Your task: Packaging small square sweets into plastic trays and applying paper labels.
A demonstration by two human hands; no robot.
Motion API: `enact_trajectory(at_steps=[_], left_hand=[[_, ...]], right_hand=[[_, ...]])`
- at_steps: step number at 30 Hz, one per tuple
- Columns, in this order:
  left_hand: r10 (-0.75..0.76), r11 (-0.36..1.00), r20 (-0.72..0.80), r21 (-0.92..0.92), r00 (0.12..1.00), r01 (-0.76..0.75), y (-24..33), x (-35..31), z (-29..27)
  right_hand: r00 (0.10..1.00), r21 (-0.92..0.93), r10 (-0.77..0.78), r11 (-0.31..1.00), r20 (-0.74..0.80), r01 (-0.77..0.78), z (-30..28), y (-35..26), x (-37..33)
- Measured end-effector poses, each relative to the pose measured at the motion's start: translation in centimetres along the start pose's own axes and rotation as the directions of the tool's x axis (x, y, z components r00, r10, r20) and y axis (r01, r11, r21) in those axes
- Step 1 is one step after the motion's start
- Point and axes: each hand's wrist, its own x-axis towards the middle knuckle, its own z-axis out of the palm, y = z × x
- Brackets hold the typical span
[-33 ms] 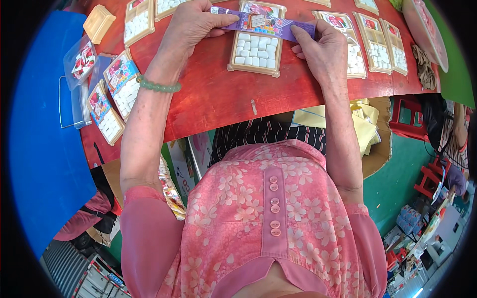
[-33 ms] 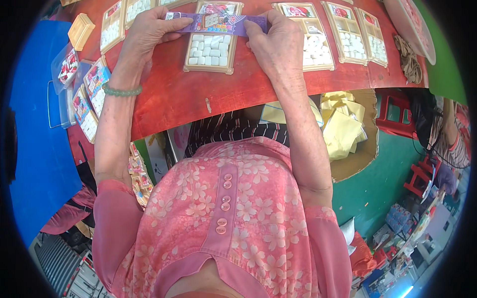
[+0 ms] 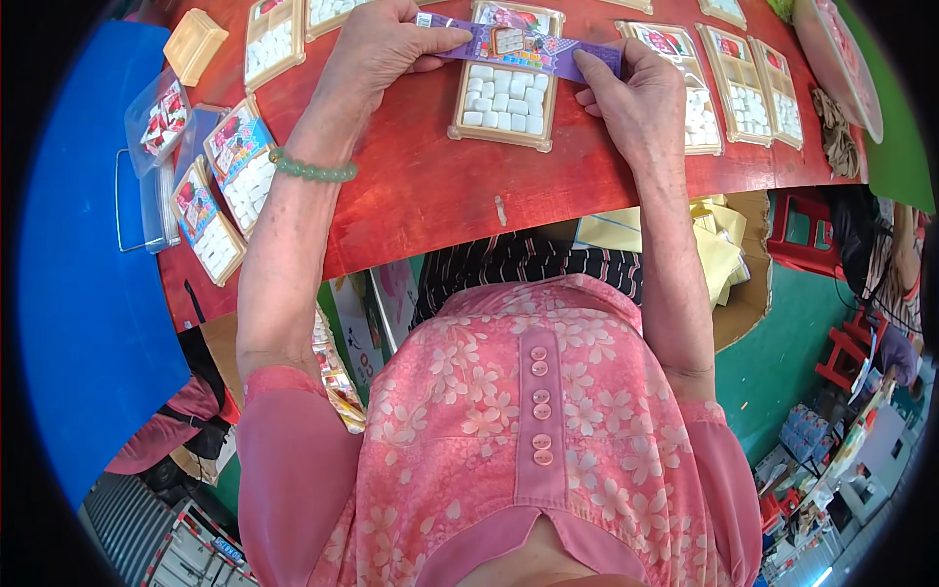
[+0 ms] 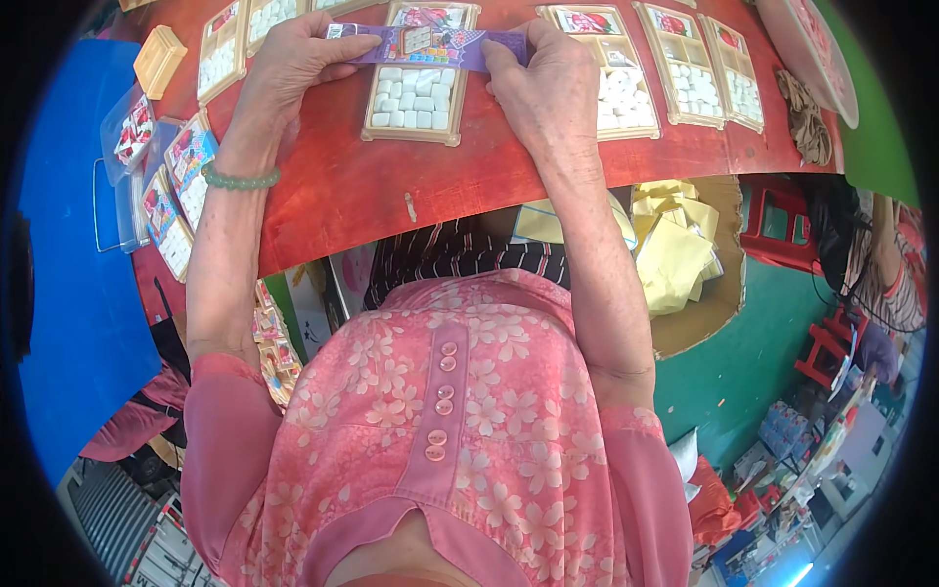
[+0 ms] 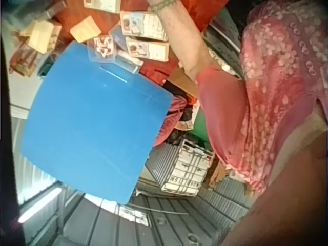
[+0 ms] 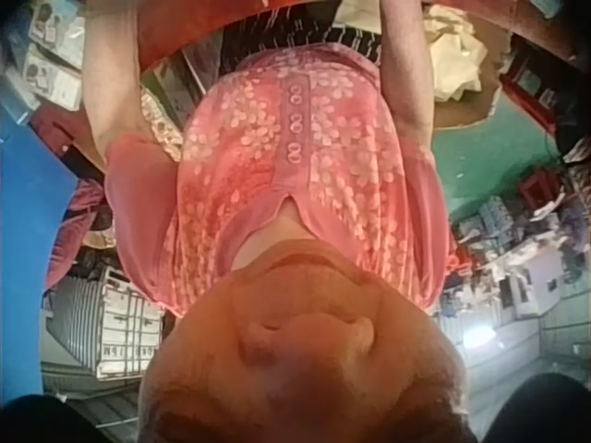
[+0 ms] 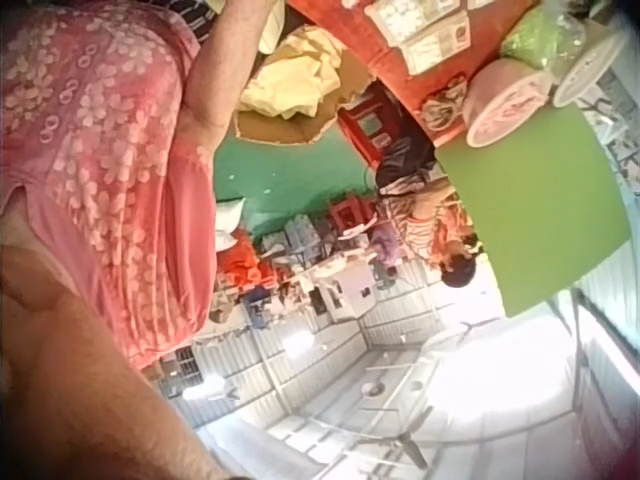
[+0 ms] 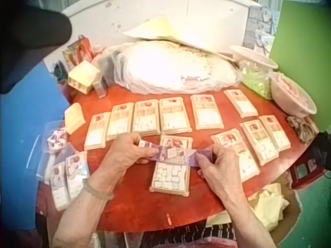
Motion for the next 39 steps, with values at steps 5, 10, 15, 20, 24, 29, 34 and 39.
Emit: enact_trajectory(at_steps=[5,10,15,20,24,29,34,39], left_hand=[[0.048,0.998,-0.034,-0.04,0.998,-0.05,0.6,-0.1,0.9],[0.117,0.965,-0.078,0.243,0.99,-0.095,1.4,-0.2,1.5],[0.187,0.925,-0.109,0.355,0.976,-0.138,1.0,0.0,1.6],[0.149,0.907,-0.077,0.408,0.986,-0.105,2.1,-0.3,1.8],[0.11,0.93,-0.079,0.36,0.991,-0.074,1.9,-0.4,1.8],[0.116,0.898,-0.061,0.433,0.991,-0.079,2.1,-0.2,1.8],[0.095,0.844,-0.02,0.532,0.995,-0.07,1.9,0.3,1.7],[0.096,0.878,-0.019,0.473,0.995,-0.076,1.5,0.5,1.6]], right_hand=[[0.999,-0.059,-0.028,0.998,-0.02,0.027,0.1,0.3,0.0],[0.996,-0.214,-0.074,0.975,-0.042,0.063,-0.2,0.6,-0.2],[0.967,-0.378,-0.24,0.906,-0.086,0.191,0.1,0.3,-0.5],[0.973,-0.392,-0.213,0.906,-0.088,0.163,0.0,0.0,-0.9],[0.975,-0.406,-0.212,0.899,-0.072,0.166,0.1,-0.4,-0.9],[0.972,-0.408,-0.212,0.9,-0.098,0.155,0.2,-0.1,-1.2],[0.965,-0.423,-0.23,0.893,-0.129,0.157,-0.1,-2.1,-1.9],[0.958,-0.579,-0.264,0.766,0.113,0.28,-0.7,-3.3,-2.4]])
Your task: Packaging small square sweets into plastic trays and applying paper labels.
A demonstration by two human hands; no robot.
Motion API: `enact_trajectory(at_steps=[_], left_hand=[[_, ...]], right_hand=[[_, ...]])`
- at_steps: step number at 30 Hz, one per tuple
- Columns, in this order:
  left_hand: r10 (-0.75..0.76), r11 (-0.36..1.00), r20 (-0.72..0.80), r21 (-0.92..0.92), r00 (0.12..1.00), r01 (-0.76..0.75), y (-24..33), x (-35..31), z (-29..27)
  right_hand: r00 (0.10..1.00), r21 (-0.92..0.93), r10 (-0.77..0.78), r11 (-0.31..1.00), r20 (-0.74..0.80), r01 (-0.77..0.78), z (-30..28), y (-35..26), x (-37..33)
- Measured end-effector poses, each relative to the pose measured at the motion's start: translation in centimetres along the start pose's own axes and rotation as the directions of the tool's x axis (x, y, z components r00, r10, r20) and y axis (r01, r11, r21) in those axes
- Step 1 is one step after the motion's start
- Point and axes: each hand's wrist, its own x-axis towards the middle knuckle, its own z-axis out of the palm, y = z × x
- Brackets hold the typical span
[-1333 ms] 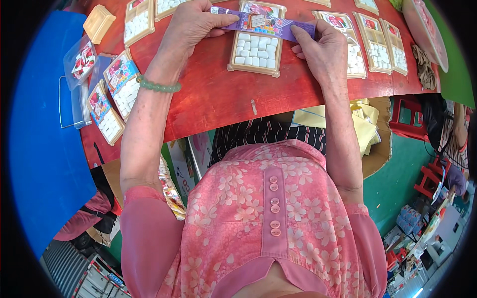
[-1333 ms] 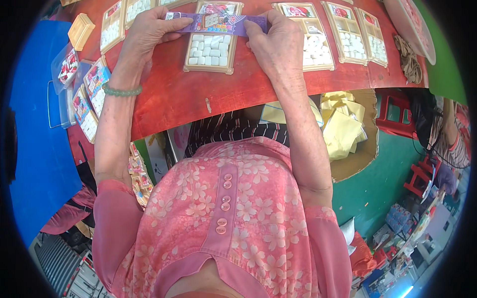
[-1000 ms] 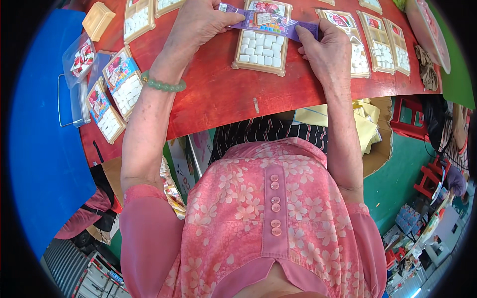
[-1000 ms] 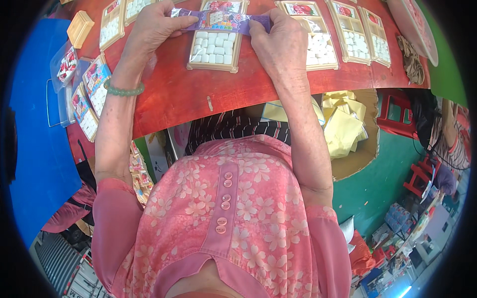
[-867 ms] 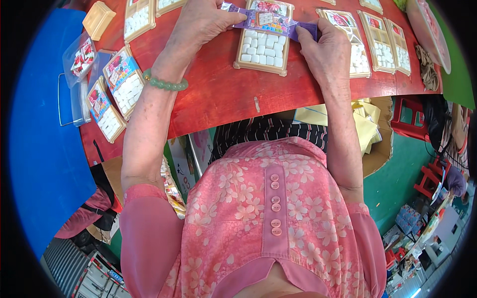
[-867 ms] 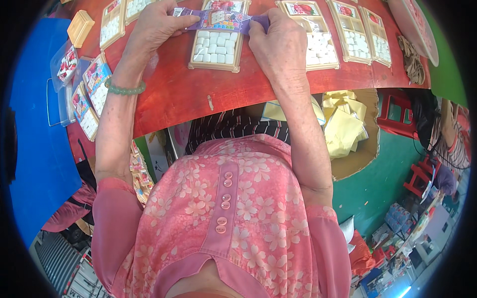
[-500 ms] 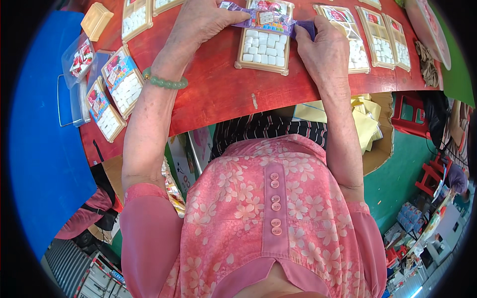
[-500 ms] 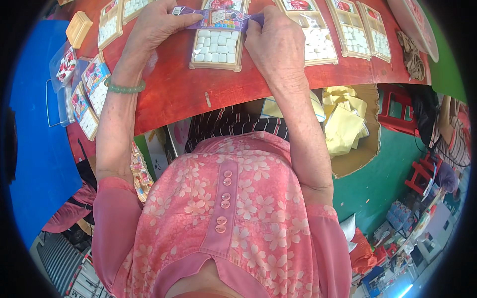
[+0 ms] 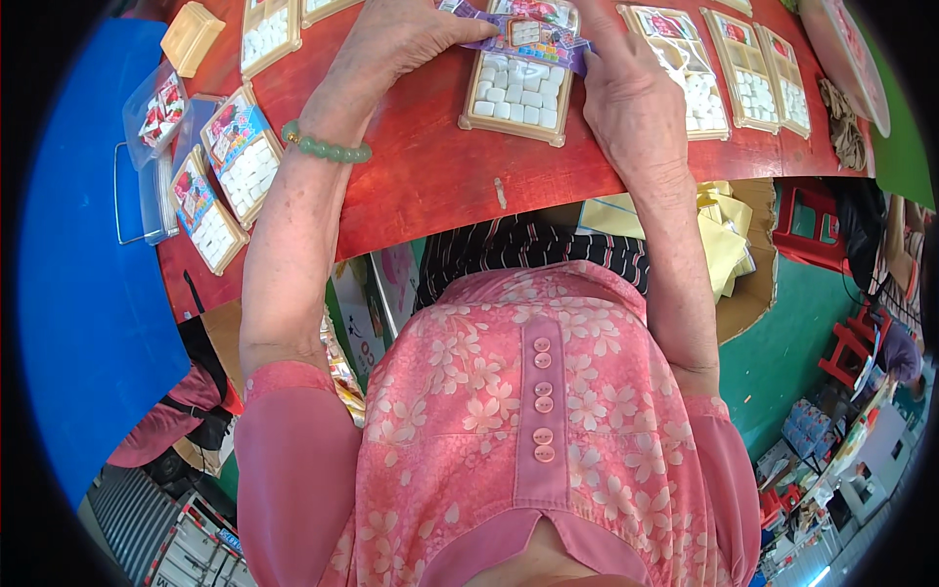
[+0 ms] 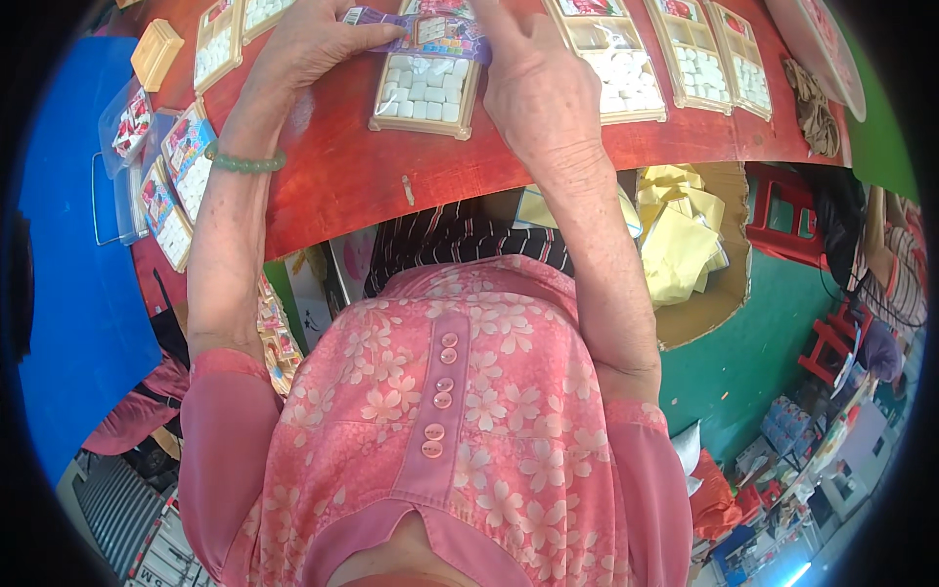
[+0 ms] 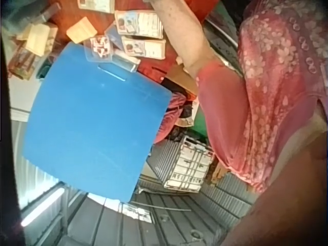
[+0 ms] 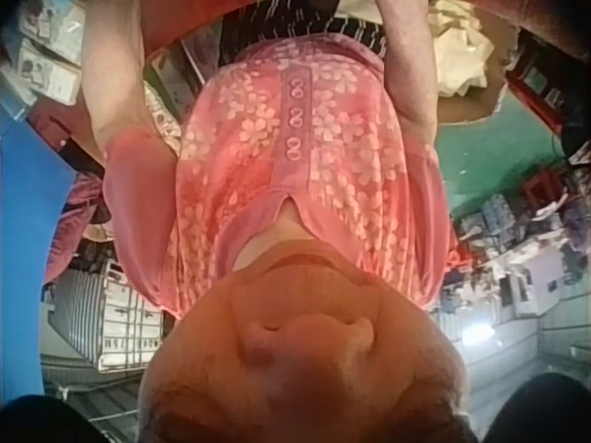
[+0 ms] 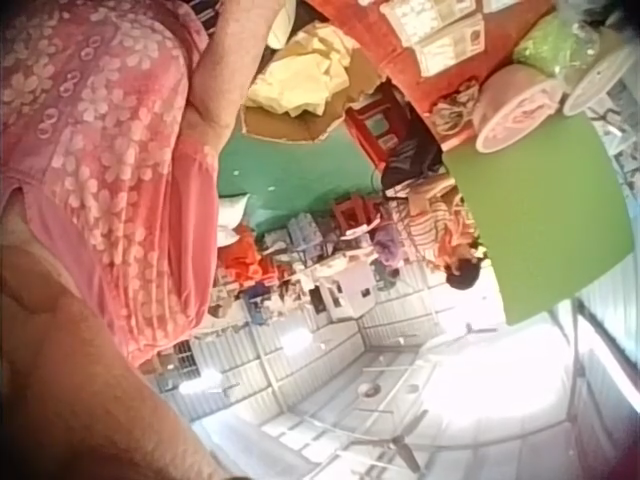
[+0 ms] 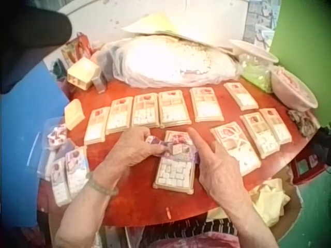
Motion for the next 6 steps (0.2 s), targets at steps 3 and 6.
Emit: enact_trajectory(at_steps=[3,6], left_hand=[[-0.013,1.0,0.016,0.015,1.0,0.012,0.3,0.0,-0.4],[-0.017,0.999,0.05,-0.046,0.999,0.02,0.1,0.1,-0.4]], right_hand=[[0.969,-0.03,-0.228,0.972,0.091,0.232,0.4,1.6,-0.4],[0.951,-0.078,-0.265,0.957,0.157,0.28,0.2,2.0,-0.3]])
